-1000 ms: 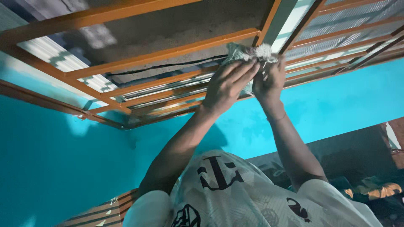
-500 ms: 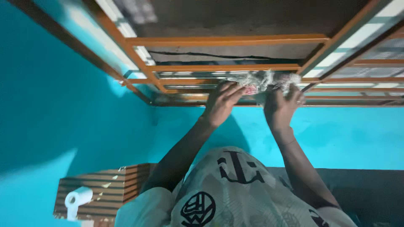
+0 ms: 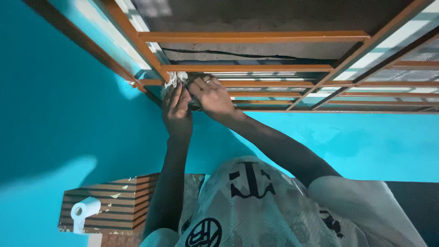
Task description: The person wipes a window grill and the frame with a cloth, moving the cloth along the bars and the adjacent wall.
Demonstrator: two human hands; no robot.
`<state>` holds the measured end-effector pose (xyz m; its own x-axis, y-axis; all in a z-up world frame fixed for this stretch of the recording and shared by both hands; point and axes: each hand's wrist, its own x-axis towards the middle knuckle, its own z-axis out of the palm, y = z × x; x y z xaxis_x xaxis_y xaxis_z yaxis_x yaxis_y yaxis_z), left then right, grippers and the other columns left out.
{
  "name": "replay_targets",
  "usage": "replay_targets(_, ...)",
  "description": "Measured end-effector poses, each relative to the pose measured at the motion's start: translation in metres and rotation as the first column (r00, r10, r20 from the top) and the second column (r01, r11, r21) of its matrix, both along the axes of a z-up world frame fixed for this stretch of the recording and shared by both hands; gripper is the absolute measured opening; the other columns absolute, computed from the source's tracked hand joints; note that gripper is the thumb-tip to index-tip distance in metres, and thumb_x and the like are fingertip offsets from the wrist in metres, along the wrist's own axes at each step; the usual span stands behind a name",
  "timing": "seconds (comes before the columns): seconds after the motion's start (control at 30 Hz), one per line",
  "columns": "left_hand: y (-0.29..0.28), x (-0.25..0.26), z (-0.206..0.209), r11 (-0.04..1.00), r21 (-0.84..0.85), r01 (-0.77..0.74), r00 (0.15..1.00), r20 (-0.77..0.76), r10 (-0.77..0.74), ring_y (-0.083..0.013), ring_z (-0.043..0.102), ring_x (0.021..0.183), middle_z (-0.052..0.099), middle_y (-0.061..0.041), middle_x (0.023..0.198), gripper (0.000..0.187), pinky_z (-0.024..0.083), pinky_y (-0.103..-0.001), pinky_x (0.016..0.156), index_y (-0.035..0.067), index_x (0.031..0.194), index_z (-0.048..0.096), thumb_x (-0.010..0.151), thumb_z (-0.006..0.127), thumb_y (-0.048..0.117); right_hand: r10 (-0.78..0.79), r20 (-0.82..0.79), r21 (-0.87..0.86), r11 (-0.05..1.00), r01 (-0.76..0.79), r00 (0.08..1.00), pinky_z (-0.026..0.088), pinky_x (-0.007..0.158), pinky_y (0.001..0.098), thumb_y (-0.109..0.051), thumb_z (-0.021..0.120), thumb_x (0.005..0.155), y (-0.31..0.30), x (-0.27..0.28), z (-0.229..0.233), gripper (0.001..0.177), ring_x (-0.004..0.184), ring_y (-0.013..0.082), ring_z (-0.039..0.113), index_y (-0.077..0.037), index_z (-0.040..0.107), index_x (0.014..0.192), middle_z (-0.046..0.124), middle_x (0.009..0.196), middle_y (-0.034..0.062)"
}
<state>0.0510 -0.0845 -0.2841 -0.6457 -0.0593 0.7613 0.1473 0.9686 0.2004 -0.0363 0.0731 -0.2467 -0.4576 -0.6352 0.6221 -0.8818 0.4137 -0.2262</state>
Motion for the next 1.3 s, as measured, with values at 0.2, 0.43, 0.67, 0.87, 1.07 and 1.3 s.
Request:
replay_targets(0.2, 0.076, -0.046, -0.057, 0.722, 0.497, 0.481, 0.862, -0.121, -0.491, -0.0303, 0.052, 0.144, 0.056, -0.016, 0.154, 0.035, 0.043, -0.045, 0.122, 0.007, 0.138, 0.066, 0.104, 0.056, 0.003, -0.165, -0.028, -0.008, 0.986, 0.165, 0.986, 0.052, 0.092, 0.0479, -0.001, 0.068, 0.083, 0.099, -0.009, -0.021, 0.026, 0.105, 0.0336, 0.066, -0.005, 0.07, 0.109, 0.069, 0.11, 0.0159)
replay_targets(0.43, 0.19, -0.066, 0.016, 0.874, 0.026, 0.484, 0.865, 0.136, -0.483, -0.0308, 0.051, 0.142, 0.062, -0.015, 0.144, 0.031, 0.034, -0.049, 0.126, 0.002, 0.124, 0.072, 0.094, 0.062, 0.004, -0.436, 0.02, -0.072, 0.897, 0.436, 0.9, 0.044, 0.102, 0.0533, 0.0, 0.069, 0.094, 0.196, 0.017, 0.004, 0.011, 0.113, 0.0383, 0.059, -0.001, 0.063, 0.103, 0.063, 0.114, 0.0186)
replay_targets(0.67, 0.143, -0.053, 0.027, 0.824, 0.152, 0.546, 0.825, 0.074, -0.561, -0.0304, 0.052, 0.141, 0.063, -0.011, 0.141, 0.033, 0.037, -0.046, 0.125, 0.004, 0.121, 0.073, 0.089, 0.07, 0.0, -0.406, -0.049, -0.175, 0.903, 0.392, 0.913, 0.041, 0.11, 0.0577, -0.005, 0.07, 0.09, 0.143, 0.025, -0.003, 0.03, 0.133, 0.0481, 0.052, 0.002, 0.056, 0.116, 0.055, 0.142, 0.0277)
replay_targets(0.87, 0.068, -0.006, 0.037, 0.724, 0.617, 0.309, 0.931, -0.043, -0.362, -0.0216, 0.069, 0.127, 0.07, -0.011, 0.138, 0.056, 0.059, -0.034, 0.107, 0.008, 0.135, 0.07, 0.087, 0.054, -0.016, -0.057, -0.009, -0.212, 0.976, 0.054, 0.998, 0.044, 0.098, 0.059, -0.011, 0.082, 0.084, 0.058, 0.022, 0.001, 0.037, 0.116, 0.0485, 0.054, 0.0, 0.057, 0.109, 0.056, 0.128, 0.0257)
replay_targets(1.07, 0.028, 0.009, 0.058, 0.816, 0.374, 0.441, 0.825, -0.528, -0.203, -0.0305, 0.05, 0.146, 0.053, -0.02, 0.152, 0.049, 0.045, -0.043, 0.122, 0.001, 0.149, 0.052, 0.102, 0.046, -0.008, 0.306, -0.091, -0.392, 0.864, -0.317, 0.948, 0.052, 0.099, 0.0516, 0.001, 0.073, 0.086, -0.028, 0.014, 0.023, 0.038, 0.121, 0.0432, 0.058, 0.001, 0.059, 0.121, 0.056, 0.136, 0.0223)
replay_targets(1.3, -0.01, 0.026, -0.04, 0.708, 0.702, -0.079, 0.994, 0.112, 0.0, -0.026, 0.075, 0.092, 0.075, -0.018, 0.107, 0.039, 0.058, -0.036, 0.077, 0.003, 0.148, 0.058, 0.11, 0.053, 0.009, 0.176, -0.276, -0.048, 0.979, -0.196, 0.945, 0.055, 0.09, 0.0446, -0.004, 0.068, 0.087, -0.054, 0.015, -0.035, 0.031, 0.107, 0.0303, 0.062, -0.009, 0.069, 0.117, 0.061, 0.12, 0.0126)
